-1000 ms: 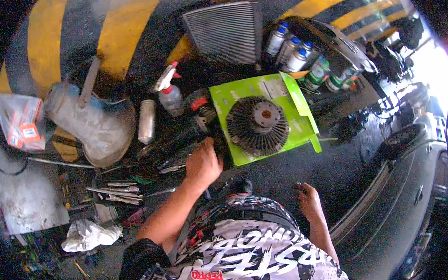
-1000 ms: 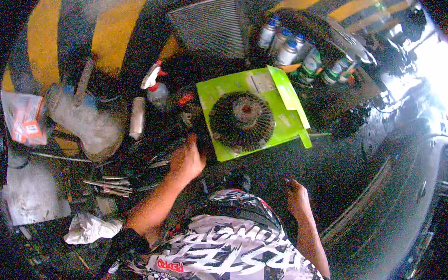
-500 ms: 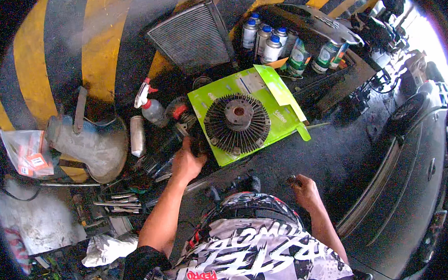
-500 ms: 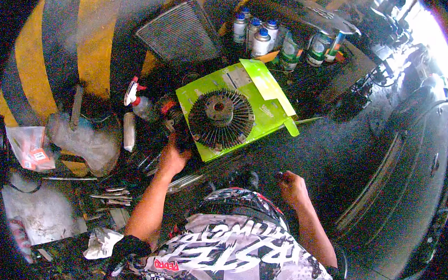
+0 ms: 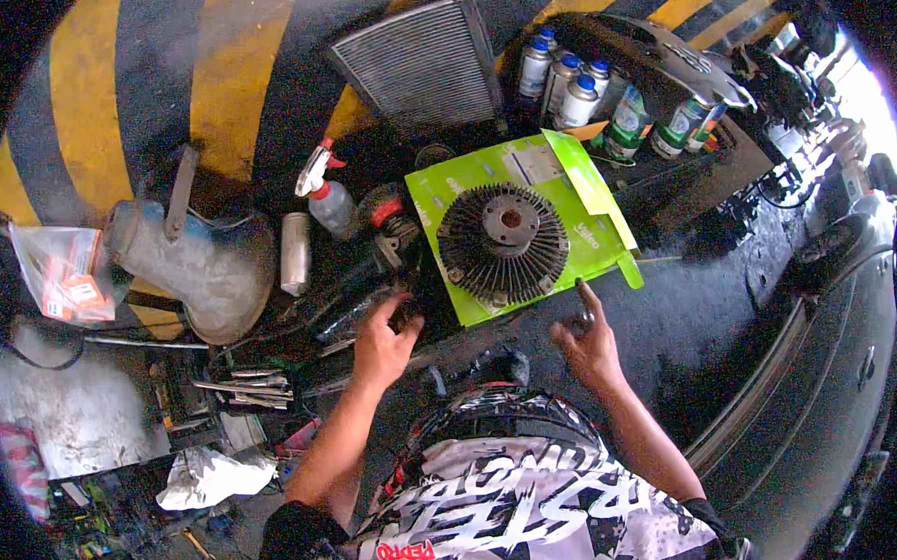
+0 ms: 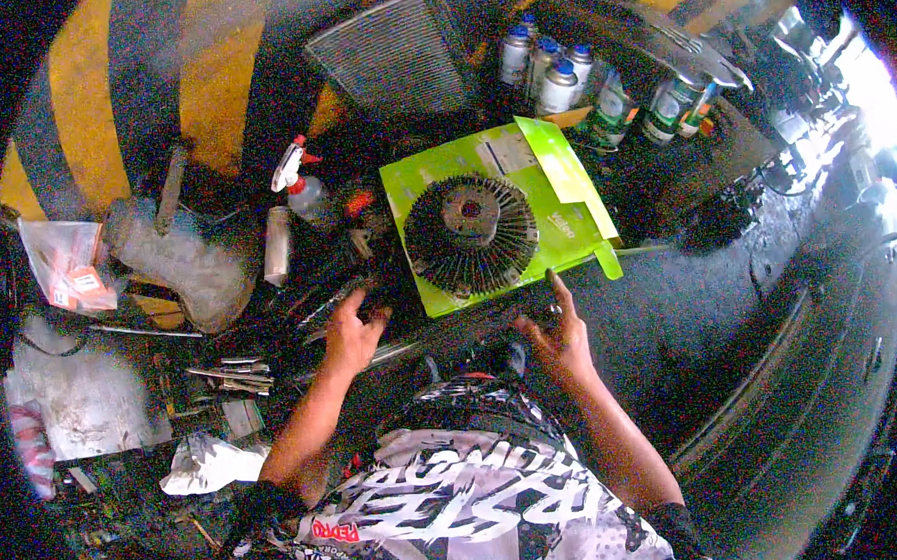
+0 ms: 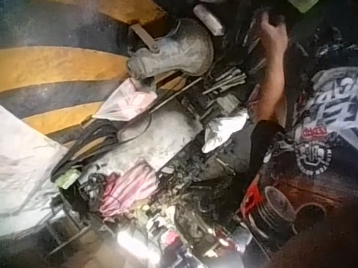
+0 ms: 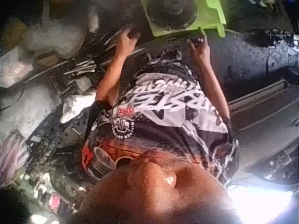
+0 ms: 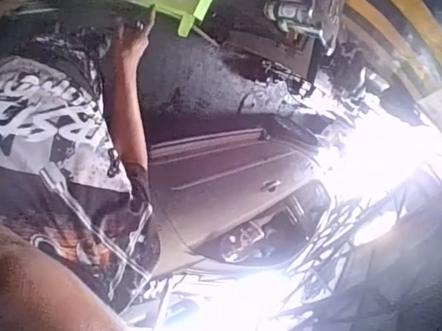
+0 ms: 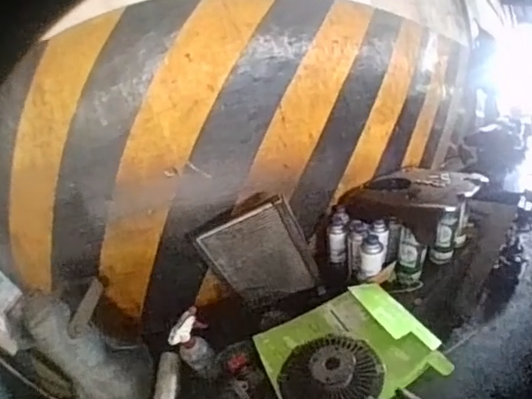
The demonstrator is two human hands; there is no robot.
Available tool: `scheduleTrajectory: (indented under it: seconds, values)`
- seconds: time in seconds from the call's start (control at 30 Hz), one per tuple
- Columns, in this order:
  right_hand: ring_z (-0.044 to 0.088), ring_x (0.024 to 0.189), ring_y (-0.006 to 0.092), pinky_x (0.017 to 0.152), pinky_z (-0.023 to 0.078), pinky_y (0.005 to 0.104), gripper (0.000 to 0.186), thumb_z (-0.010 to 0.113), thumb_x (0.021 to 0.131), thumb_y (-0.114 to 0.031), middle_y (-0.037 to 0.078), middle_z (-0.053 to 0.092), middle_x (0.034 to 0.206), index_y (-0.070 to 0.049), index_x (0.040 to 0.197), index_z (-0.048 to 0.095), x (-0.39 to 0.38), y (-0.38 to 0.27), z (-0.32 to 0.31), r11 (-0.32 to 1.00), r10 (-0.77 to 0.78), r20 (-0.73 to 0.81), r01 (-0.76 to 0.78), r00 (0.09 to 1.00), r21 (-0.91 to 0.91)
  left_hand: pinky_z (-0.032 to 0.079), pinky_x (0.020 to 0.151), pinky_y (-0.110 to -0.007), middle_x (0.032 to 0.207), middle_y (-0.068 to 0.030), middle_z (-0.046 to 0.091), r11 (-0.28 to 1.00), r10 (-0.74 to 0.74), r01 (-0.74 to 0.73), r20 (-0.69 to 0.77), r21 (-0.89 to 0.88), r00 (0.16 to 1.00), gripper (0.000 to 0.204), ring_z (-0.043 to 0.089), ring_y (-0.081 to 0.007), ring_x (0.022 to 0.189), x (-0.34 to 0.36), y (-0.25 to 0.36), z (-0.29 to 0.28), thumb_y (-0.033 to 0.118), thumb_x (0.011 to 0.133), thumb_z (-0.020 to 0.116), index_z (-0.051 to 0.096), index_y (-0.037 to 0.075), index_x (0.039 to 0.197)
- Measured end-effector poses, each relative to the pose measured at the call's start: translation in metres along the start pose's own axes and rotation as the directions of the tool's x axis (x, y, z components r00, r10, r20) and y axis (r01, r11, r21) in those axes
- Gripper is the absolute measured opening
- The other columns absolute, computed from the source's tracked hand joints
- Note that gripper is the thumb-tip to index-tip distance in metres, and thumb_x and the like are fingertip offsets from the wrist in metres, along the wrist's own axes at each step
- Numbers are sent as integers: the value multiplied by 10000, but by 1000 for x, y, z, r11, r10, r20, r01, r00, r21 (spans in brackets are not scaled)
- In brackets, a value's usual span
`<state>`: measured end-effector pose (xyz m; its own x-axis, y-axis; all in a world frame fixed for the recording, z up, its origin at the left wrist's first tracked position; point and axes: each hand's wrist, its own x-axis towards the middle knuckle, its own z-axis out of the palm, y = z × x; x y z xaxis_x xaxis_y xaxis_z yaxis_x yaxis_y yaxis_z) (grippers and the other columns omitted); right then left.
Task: Repairing and cleaning a viscous fan clutch using tools in an automotive workshop.
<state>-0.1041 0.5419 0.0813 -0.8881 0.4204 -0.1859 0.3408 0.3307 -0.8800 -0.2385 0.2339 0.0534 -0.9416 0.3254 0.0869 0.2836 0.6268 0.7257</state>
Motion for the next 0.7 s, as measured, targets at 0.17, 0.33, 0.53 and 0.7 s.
scheduleTrajectory:
  seconds: [0.17, 0.33, 0.53, 0.7]
  values:
    - [674, 1165, 401, 967, 542, 433, 939, 825, 846, -245, 288, 663, 1276, -60, 1589, 280, 29, 7, 22, 964, -78, -152, 36, 985, -263, 559, 660, -325, 960, -94, 674, 858, -213, 229, 89, -459, 973, 475, 661, -155, 725, -30, 21, -38, 199, 981, 613, 518, 29, 1414]
    - [731, 1040, 353, 883, 576, 428, 704, 815, 849, -198, 247, 725, 1149, -64, 1466, 503, 44, -3, 6, 969, -72, -119, 41, 990, -243, 445, 447, -310, 782, -87, 641, 333, -516, 399, 190, -854, 836, 501, 573, -166, 533, -82, -14, -99, 290, 902, 465, 602, 1, 1288]
    - [719, 864, 337, 747, 595, 413, 270, 733, 846, -71, 139, 708, 965, -62, 1115, 720, 13, -92, 2, 743, -585, -6, 533, 811, -405, 408, 442, -298, 824, -87, 664, 406, -641, 343, 4, -847, 768, 531, 527, -156, 512, -93, -16, -118, 345, 860, 492, 642, -1, 1234]
    - [675, 742, 264, 608, 562, 391, 338, 772, 763, -99, 90, 617, 933, -100, 1100, 734, -16, -172, 25, 425, -758, 378, 842, 532, -333, 495, 577, -313, 946, -112, 703, 382, -323, 367, 250, -848, 913, 465, 633, -180, 732, -79, -12, -121, 255, 873, 503, 664, -41, 1194]
